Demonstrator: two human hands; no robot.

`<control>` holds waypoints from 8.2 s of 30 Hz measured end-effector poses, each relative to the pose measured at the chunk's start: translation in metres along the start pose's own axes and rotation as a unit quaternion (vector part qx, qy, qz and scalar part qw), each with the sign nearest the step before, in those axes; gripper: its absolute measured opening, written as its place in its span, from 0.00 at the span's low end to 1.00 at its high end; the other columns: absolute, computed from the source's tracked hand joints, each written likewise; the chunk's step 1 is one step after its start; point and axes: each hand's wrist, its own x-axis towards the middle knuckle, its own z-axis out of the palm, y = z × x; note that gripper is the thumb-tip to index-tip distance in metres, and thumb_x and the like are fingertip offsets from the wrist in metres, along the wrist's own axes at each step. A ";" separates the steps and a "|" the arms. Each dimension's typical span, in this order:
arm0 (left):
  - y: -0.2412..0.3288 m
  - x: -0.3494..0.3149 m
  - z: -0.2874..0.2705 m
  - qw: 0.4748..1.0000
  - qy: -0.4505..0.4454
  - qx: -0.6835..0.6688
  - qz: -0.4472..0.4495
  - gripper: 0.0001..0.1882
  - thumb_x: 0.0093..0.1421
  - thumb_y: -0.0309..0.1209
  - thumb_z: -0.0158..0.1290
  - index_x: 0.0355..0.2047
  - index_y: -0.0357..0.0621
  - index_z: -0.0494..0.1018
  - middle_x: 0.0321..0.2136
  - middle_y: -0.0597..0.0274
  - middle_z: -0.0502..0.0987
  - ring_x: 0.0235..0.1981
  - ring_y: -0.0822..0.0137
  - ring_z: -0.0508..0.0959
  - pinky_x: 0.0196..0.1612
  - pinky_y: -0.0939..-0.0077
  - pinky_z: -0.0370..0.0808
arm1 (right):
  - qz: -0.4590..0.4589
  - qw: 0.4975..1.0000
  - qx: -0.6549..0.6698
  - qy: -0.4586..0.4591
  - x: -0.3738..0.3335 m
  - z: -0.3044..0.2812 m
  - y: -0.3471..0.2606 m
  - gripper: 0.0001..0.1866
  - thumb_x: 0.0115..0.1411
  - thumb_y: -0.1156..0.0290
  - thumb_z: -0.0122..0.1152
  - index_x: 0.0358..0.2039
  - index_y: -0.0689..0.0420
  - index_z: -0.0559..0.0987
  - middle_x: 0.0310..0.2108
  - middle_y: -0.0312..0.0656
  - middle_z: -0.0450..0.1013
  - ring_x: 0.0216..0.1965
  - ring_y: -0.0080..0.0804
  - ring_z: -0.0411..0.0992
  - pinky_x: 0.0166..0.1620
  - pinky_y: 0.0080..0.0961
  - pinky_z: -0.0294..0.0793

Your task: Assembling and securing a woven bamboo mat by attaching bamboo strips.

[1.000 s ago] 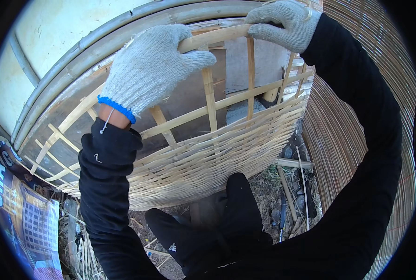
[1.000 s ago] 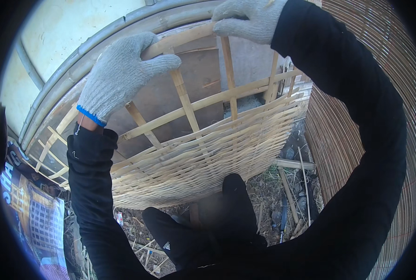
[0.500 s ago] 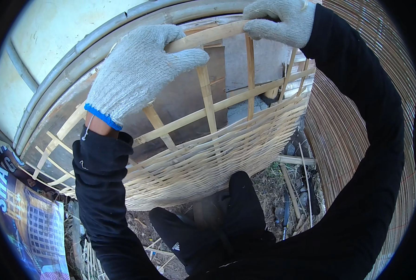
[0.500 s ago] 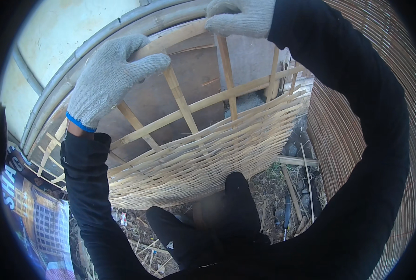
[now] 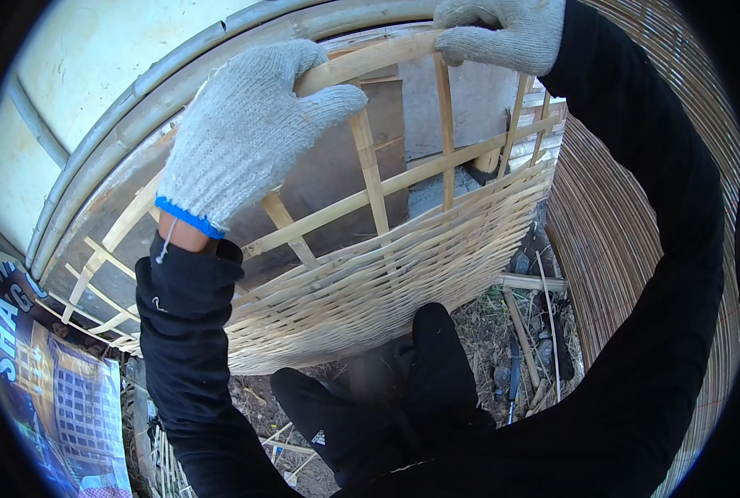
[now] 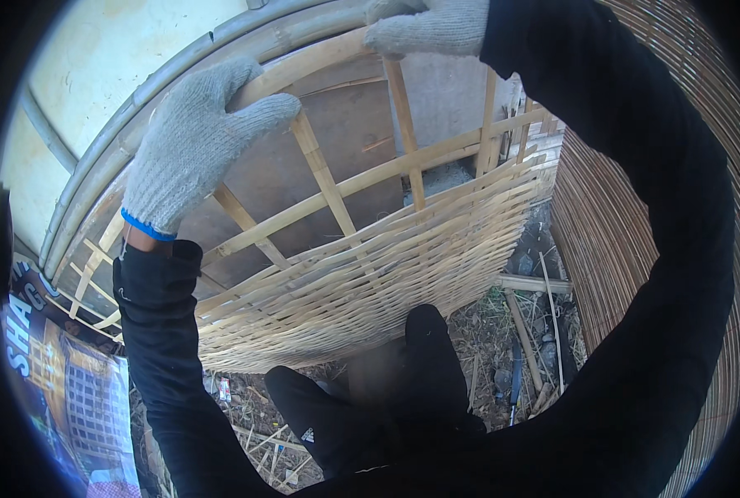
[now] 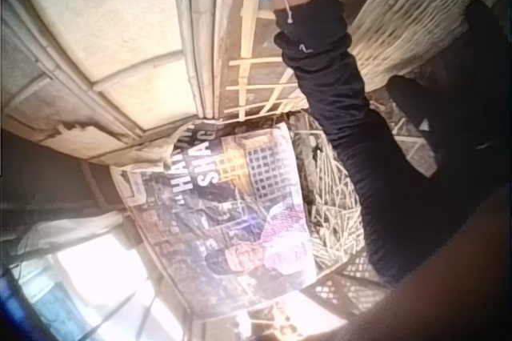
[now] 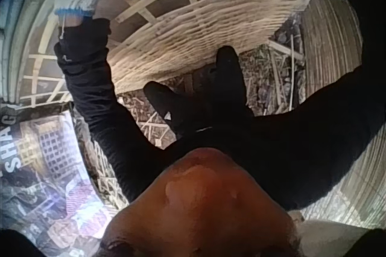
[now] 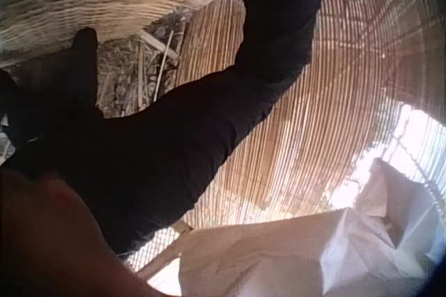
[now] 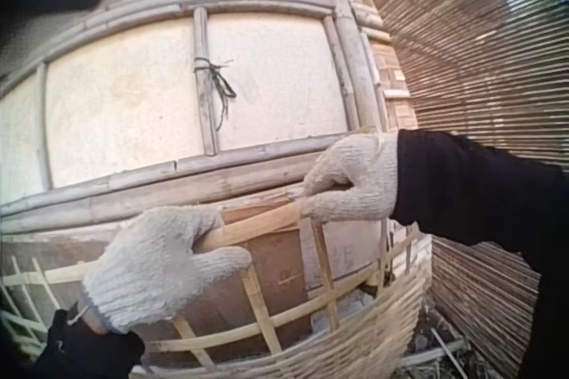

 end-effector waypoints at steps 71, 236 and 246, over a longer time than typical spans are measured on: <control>0.042 0.051 0.046 0.982 0.089 0.069 0.155 0.16 0.71 0.41 0.50 0.46 0.42 0.78 0.35 0.48 0.83 0.37 0.49 0.84 0.44 0.55 0.80 | 0.050 0.565 0.733 0.375 0.002 0.176 -0.003 0.09 0.71 0.65 0.56 0.46 0.54 0.77 0.25 0.29 0.67 0.22 0.16 0.62 0.27 0.20 0.66; -0.202 -0.171 -0.011 0.887 0.380 0.261 0.024 0.22 0.66 0.32 0.54 0.59 0.43 0.75 0.59 0.47 0.74 0.62 0.46 0.70 0.67 0.51 0.63 | 0.129 0.861 -0.171 0.461 -0.053 0.235 0.106 0.18 0.64 0.69 0.60 0.55 0.48 0.79 0.52 0.50 0.75 0.57 0.52 0.70 0.61 0.45 0.68; -0.204 -0.153 0.040 0.874 0.427 0.231 -0.005 0.23 0.60 0.39 0.62 0.52 0.41 0.75 0.41 0.52 0.79 0.47 0.49 0.76 0.62 0.52 0.65 | 0.162 0.881 -0.178 0.407 -0.056 0.233 0.112 0.19 0.69 0.68 0.55 0.59 0.52 0.78 0.56 0.50 0.74 0.60 0.50 0.69 0.63 0.42 0.67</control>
